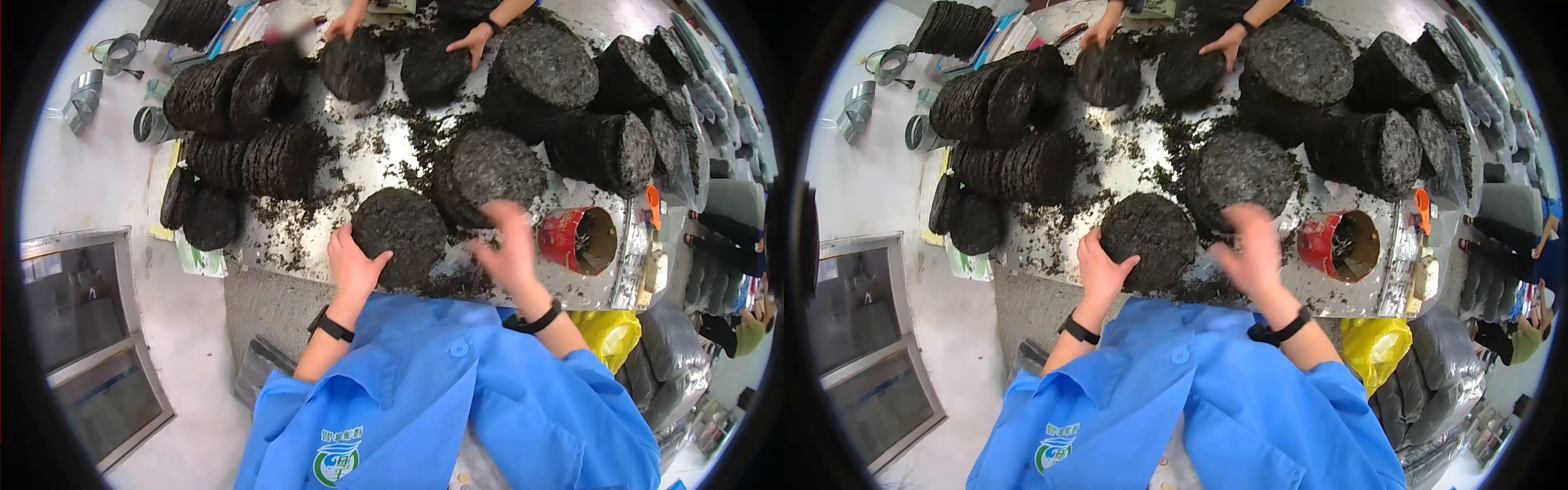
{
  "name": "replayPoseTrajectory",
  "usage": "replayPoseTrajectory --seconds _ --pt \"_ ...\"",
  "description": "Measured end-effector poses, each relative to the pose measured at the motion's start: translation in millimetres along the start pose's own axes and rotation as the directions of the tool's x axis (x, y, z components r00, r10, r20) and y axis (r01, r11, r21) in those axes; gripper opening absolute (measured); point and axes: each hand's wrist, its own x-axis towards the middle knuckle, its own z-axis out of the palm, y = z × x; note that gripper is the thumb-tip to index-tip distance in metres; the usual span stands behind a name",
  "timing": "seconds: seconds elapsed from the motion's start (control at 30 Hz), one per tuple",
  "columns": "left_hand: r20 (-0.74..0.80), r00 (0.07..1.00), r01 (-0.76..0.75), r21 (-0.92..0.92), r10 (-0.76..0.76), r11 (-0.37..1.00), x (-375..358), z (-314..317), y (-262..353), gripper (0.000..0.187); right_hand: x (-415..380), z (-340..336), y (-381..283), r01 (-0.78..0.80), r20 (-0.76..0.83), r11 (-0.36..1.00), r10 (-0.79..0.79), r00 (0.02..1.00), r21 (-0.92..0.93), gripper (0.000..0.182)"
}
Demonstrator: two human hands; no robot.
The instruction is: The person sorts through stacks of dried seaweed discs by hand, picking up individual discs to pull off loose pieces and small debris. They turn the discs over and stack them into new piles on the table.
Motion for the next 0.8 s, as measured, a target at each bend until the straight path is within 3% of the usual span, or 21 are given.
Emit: replayPoseTrajectory --seconds 0.03,0.1,0.13,0.2,0.23,0.27,0.3,0.37,0.43,0.5,0.53,0.57,0.63,0.67,0.7,0.77,0.8 --pt "0.008 1.0 0.004 0.011 -0.004 1.0 -0.8 -1.0 -1.2 0.088 -10.6 22.5 -11.0 0.046 0.269 0.99 -0.082 0.96 0.135 0.082" --pt "-0.008 0.996 0.085 -0.059 -0.085 0.995 5.0 -1.3 1.1 0.092 -20.8 65.7 -31.0 0.277 0.313 0.951 -0.306 0.899 0.136 0.084" --pt "-0.008 0.996 0.083 -0.059 -0.084 0.995 4.0 -3.4 2.3 0.092 -21.1 74.3 -27.8 0.276 0.311 0.951 -0.306 0.9 0.136 0.084" --pt "0.026 0.991 0.133 -0.307 -0.131 0.942 1.5 -13.3 -2.1 0.073 -17.3 86.2 -21.3 0.356 0.403 0.932 -0.303 0.864 -0.063 0.084" --pt "0.029 0.992 0.127 -0.303 -0.124 0.945 2.4 -18.3 -9.3 0.073 -15.6 87.2 -18.0 0.35 0.397 0.935 -0.299 0.868 -0.063 0.084" --pt "0.131 0.966 0.254 -0.644 -0.223 0.721 3.3 -23.0 -18.9 0.059 -16.1 85.3 -13.3 0.344 0.381 0.938 -0.337 0.861 0.051 0.083" --pt "0.273 0.924 0.358 -0.861 -0.268 0.36 3.3 -24.1 -26.3 0.045 -17.9 80.5 -9.0 0.334 0.362 0.93 -0.368 0.856 0.156 0.082" --pt "0.294 0.881 0.427 -0.833 -0.371 0.353 3.4 -15.9 -37.9 0.032 -15.1 70.7 -7.5 0.355 0.338 0.914 -0.403 0.85 0.197 0.075" --pt "0.303 0.876 0.442 -0.816 -0.375 0.372 5.0 -4.2 -41.0 0.04 -6.7 60.2 -12.8 0.41 0.221 0.892 -0.445 0.868 0.189 0.067" --pt "0.411 0.856 0.501 -0.809 -0.315 0.306 -0.6 4.4 -42.6 0.047 -6.8 40.1 -22.3 0.095 0.081 0.937 -0.129 0.988 0.337 0.053" --pt "0.361 0.881 0.453 -0.831 -0.307 0.322 -1.2 2.4 -33.1 0.046 -9.3 28.6 -27.0 -0.142 0.028 0.93 0.141 0.99 0.338 0.045" --pt "0.362 0.88 0.454 -0.832 -0.308 0.318 0.3 5.8 -34.7 0.046 -11.6 19.3 -26.6 -0.368 -0.025 0.861 0.401 0.916 0.35 0.038" --pt "0.256 0.943 0.331 -0.687 -0.212 0.646 2.2 14.9 -31.4 0.042 -6.3 9.7 1.3 -0.337 -0.285 0.82 0.497 0.819 0.462 0.033" --pt "0.128 0.975 0.222 -0.572 -0.181 0.79 0.0 14.4 -25.5 0.038 -3.2 -5.0 13.2 -0.311 -0.31 0.73 0.579 0.754 0.608 0.031" --pt "0.127 0.976 0.218 -0.579 -0.178 0.785 2.4 7.1 -12.4 0.038 2.8 -23.7 18.7 -0.259 -0.317 0.623 0.66 0.682 0.738 0.029" --pt "0.016 0.995 -0.086 -0.397 0.1 0.914 8.0 -9.7 17.2 0.03 12.3 -58.8 20.3 0.084 -0.297 0.35 0.617 0.729 0.933 0.024" --pt "0.047 0.988 -0.105 -0.503 0.148 0.858 14.3 -8.6 39.8 0.018 11.5 -71.3 26.3 0.11 -0.315 0.346 0.619 0.72 0.932 0.024"
